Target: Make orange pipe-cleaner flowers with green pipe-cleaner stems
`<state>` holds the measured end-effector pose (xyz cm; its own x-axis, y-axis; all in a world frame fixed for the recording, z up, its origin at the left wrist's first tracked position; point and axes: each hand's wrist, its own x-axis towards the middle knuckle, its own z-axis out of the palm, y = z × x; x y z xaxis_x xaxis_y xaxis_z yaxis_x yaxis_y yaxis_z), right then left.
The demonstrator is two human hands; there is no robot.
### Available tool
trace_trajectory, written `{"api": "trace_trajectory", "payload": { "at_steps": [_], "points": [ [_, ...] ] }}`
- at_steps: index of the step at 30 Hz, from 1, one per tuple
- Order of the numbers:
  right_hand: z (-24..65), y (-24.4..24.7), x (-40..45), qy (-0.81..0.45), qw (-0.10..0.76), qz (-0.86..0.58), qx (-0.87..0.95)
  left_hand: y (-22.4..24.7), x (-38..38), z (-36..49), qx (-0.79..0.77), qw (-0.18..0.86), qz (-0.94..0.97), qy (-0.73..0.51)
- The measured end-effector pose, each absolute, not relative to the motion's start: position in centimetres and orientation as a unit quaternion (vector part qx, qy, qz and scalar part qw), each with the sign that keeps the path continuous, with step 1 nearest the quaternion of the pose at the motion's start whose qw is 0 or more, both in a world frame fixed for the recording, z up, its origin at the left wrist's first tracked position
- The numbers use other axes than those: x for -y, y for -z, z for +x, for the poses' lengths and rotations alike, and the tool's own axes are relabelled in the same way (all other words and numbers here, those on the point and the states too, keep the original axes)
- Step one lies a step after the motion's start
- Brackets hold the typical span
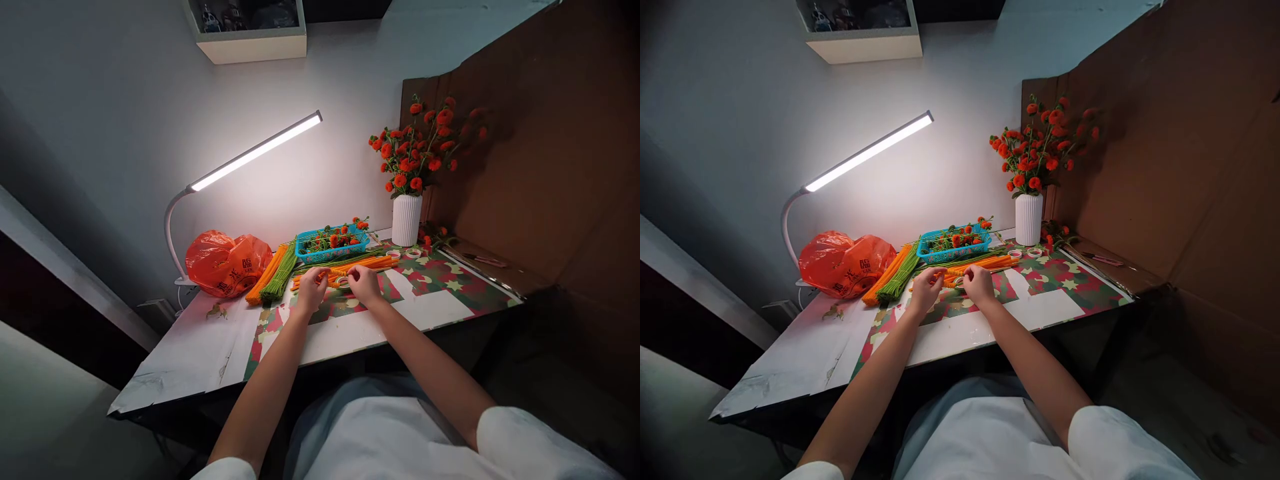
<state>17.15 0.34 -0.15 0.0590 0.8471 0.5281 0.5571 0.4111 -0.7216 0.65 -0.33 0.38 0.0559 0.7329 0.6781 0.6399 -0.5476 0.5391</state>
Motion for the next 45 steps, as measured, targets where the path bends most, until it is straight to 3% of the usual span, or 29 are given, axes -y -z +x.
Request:
{"api": "trace_trajectory", "payload": {
  "at_steps": [11, 18, 28, 45],
  "points": [
    [17.26, 0.44, -0.64, -0.125, 0.522, -0.503, 0.677, -0.28, 0.33, 0.31, -0.455, 0.02, 0.771, -0.445],
    [17.36, 0.22, -0.66, -0.196, 0.546, -0.492, 0.65, -0.37, 0.4, 0.34, -0.447, 0.03, 0.784, -0.431],
    [17.33, 0.51, -1.05, -0.249, 0.565, -0.49, 0.615, -0.02, 0.21, 0.51, -0.469, 0.123, 0.717, -0.501],
    [17.19, 0.73, -1.12, -0.224, 0.544, -0.474, 0.655, -0.31, 0.24, 0.01, -0.45, 0.074, 0.748, -0.482]
  ]
}}
